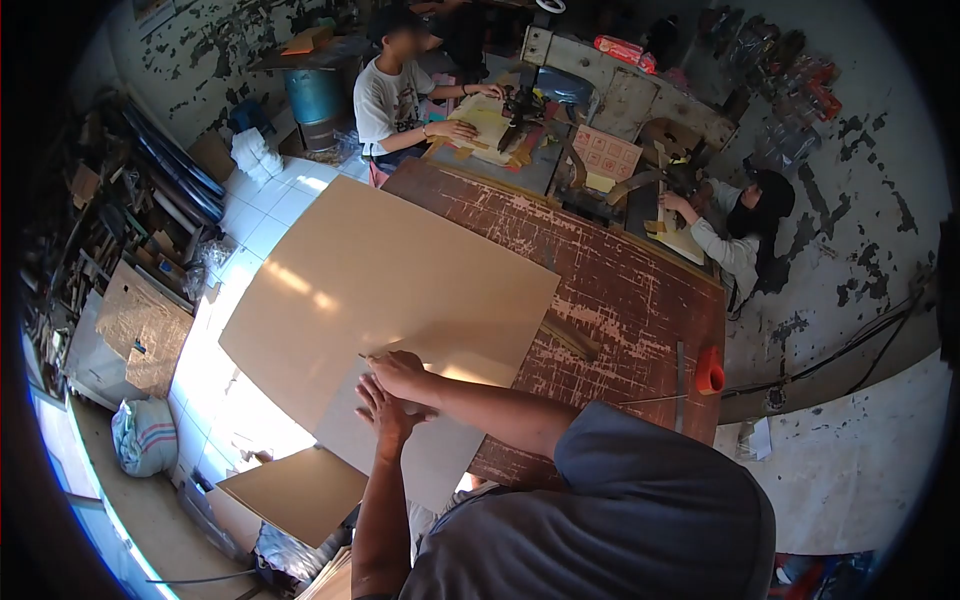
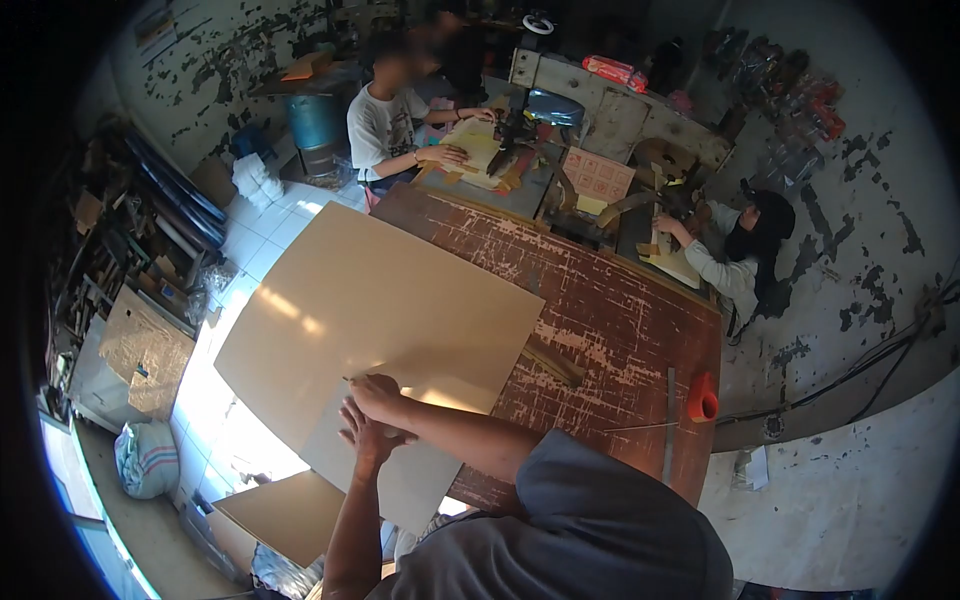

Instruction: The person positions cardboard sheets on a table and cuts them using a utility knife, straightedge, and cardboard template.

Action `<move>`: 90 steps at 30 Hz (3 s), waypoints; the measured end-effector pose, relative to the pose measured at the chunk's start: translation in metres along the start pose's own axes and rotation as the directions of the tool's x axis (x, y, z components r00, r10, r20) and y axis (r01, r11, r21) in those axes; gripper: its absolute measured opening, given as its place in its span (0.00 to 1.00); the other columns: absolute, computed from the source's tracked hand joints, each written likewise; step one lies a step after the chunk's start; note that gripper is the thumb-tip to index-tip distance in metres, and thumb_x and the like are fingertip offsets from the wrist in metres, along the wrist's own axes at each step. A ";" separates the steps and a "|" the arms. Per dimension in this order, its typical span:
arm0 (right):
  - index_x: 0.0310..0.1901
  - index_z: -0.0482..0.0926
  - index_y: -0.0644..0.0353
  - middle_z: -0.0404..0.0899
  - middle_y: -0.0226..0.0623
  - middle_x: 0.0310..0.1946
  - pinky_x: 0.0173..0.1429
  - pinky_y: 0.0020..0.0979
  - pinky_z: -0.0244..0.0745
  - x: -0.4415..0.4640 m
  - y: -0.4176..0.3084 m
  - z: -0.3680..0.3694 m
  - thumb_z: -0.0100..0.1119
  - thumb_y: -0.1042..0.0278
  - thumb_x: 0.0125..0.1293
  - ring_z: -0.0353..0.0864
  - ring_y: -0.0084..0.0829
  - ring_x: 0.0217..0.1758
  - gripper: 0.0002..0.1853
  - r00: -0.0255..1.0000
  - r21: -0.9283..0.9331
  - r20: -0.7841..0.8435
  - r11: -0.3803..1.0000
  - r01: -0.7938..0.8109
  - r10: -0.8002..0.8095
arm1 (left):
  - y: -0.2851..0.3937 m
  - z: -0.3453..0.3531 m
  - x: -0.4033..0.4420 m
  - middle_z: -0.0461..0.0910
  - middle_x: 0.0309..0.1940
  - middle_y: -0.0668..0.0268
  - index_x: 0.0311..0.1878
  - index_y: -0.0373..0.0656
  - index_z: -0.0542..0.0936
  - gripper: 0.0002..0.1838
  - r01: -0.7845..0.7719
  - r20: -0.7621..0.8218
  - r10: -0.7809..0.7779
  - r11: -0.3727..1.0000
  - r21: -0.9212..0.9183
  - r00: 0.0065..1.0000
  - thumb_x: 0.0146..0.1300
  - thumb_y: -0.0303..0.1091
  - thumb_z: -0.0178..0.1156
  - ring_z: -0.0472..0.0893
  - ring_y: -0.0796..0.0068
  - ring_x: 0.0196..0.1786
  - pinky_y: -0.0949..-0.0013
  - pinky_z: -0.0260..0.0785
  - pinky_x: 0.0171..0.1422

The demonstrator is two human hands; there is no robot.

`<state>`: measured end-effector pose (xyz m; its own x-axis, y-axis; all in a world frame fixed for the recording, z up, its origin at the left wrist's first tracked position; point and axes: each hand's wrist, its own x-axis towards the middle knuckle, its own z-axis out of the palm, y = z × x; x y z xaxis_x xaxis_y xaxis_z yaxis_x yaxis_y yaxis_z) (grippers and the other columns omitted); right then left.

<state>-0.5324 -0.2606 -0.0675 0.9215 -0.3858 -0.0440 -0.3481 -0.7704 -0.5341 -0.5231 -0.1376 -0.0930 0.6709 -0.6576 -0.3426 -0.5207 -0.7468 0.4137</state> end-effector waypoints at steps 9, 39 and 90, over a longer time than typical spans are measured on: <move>0.47 0.79 0.65 0.84 0.54 0.47 0.57 0.49 0.78 0.000 0.000 0.002 0.38 0.59 0.76 0.83 0.52 0.53 0.20 0.992 0.109 0.087 0.989 -0.096 0.087 | -0.003 0.003 -0.004 0.34 0.83 0.47 0.81 0.37 0.39 0.85 -0.023 -0.067 0.022 1.000 -0.011 0.998 0.26 0.62 0.84 0.30 0.44 0.84 0.26 0.33 0.79; 0.70 0.71 0.47 0.85 0.47 0.50 0.52 0.48 0.79 -0.016 -0.014 -0.057 0.50 0.68 0.73 0.85 0.51 0.50 0.24 0.985 0.007 0.156 0.997 -0.075 0.073 | -0.014 0.001 -0.003 0.35 0.83 0.50 0.81 0.37 0.40 0.83 -0.019 -0.100 0.007 0.993 -0.118 0.995 0.25 0.48 0.87 0.37 0.49 0.85 0.32 0.42 0.80; 0.75 0.64 0.47 0.83 0.50 0.54 0.53 0.48 0.79 -0.024 0.024 -0.015 0.47 0.62 0.78 0.83 0.54 0.53 0.25 0.991 -0.150 0.118 0.985 0.083 -0.065 | -0.015 -0.003 -0.012 0.37 0.84 0.57 0.82 0.42 0.43 0.81 0.001 -0.126 -0.012 0.996 -0.087 0.992 0.27 0.51 0.86 0.40 0.59 0.85 0.41 0.43 0.83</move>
<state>-0.5650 -0.2774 -0.0665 0.9561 -0.2720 -0.1086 -0.2925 -0.8672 -0.4030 -0.5215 -0.1182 -0.0933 0.7383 -0.6308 -0.2388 -0.4719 -0.7360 0.4854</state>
